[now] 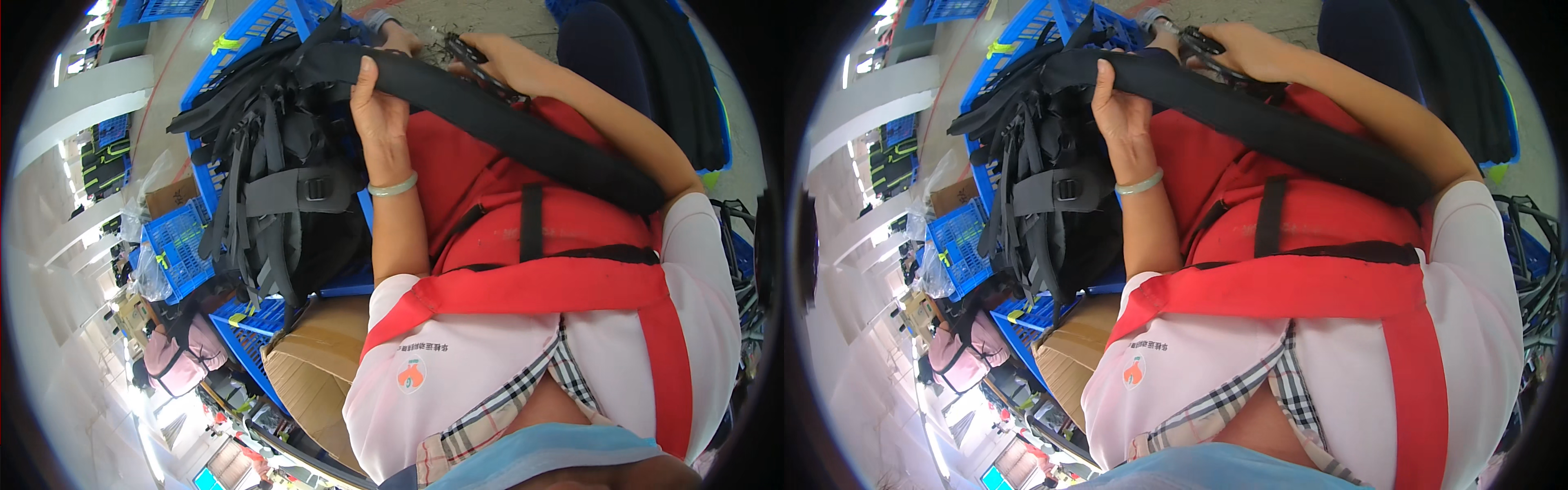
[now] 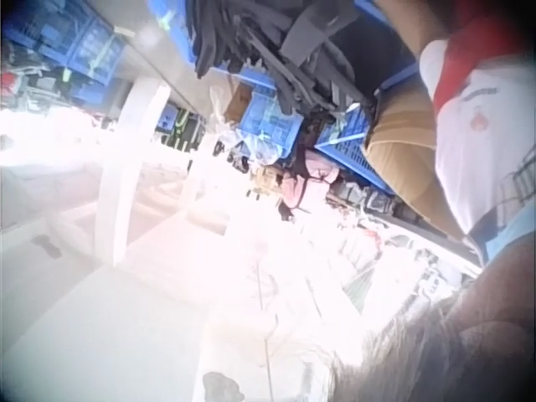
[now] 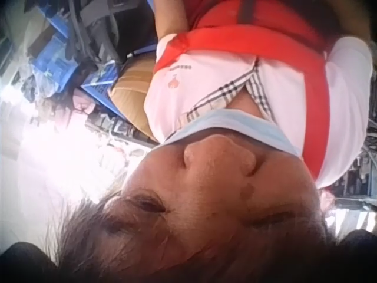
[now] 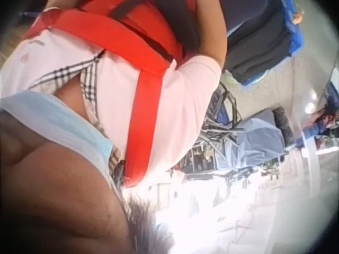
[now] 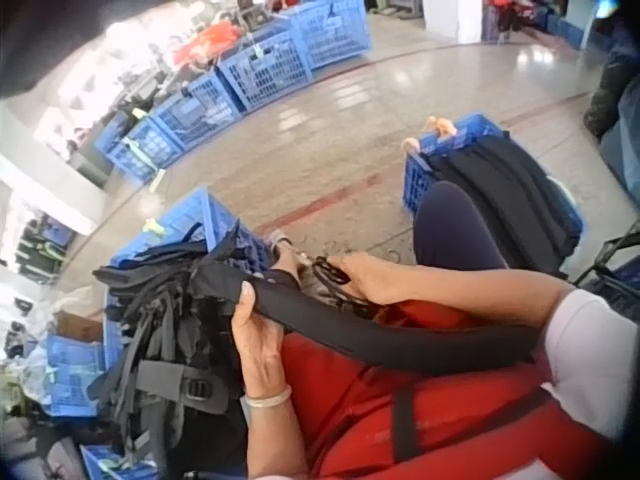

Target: Using scissors to trim excess material or threads from curved backpack shoulder strap components.

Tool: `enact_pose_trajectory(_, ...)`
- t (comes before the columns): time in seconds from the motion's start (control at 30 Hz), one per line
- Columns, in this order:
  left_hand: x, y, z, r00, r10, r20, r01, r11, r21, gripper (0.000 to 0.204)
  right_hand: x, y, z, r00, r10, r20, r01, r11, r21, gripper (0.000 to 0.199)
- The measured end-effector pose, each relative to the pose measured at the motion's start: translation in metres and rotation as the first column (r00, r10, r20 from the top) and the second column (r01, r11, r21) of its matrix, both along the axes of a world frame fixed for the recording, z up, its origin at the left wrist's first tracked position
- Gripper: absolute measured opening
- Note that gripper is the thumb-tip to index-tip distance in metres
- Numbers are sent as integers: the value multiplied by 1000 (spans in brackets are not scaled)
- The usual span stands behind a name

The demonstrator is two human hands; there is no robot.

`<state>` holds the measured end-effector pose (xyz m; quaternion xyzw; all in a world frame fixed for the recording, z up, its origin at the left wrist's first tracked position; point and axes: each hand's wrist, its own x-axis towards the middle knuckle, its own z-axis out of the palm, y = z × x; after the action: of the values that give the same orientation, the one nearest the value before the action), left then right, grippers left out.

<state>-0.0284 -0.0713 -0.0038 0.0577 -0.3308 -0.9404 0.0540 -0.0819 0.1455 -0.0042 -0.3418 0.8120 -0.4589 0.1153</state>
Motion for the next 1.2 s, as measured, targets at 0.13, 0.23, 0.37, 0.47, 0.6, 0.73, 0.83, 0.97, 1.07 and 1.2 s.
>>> enact_pose_trajectory(0.13, -4, -1, 1, 1000, -17, 26, 17, 1000, 15, 27, -4, 26, 22, 925, -142, 353, 143, 989, 23, 27)
enact_pose_trajectory(0.23, -17, 21, 6, 995, -90, 53, 87, 995, 46, 27, 0, 52, 38, 870, -95, 484, 177, 976, -126, 24)
enact_pose_trajectory(0.37, -34, 65, 13, 981, -188, 53, 194, 969, -153, 45, 11, 39, 39, 944, -69, 323, 96, 993, -68, 52)
enact_pose_trajectory(0.47, -45, 78, 13, 945, -326, 12, 325, 938, -124, 49, -3, 67, 30, 899, -103, 426, 218, 949, -229, 47)
enact_pose_trajectory(0.6, -28, 62, -16, 929, -328, 172, 363, 898, -249, 46, -36, 155, 26, 724, -406, 558, 683, 535, -497, 30)
enact_pose_trajectory(0.73, -24, 60, -38, 888, -354, 294, 419, 885, -200, 40, -79, 323, -36, 507, -332, 795, 750, -284, -597, 15)
enact_pose_trajectory(0.83, -29, 66, -43, 880, -360, 310, 435, 872, -225, 35, -81, 412, -84, 521, -299, 799, 569, -576, -586, 25)
enact_pose_trajectory(0.97, -27, 82, -47, 843, -421, 335, 505, 833, -225, 28, -39, 462, -142, 201, -461, 864, 562, -668, -487, 24)
enact_pose_trajectory(1.07, -21, 82, -51, 846, -384, 370, 503, 804, -315, 28, -17, 410, -178, 197, -427, 883, 802, -447, -395, 11)
enact_pose_trajectory(1.2, -24, 92, -47, 854, -267, 447, 486, 714, -504, 28, -17, 344, -160, 143, -596, 790, 921, -212, -327, 8)
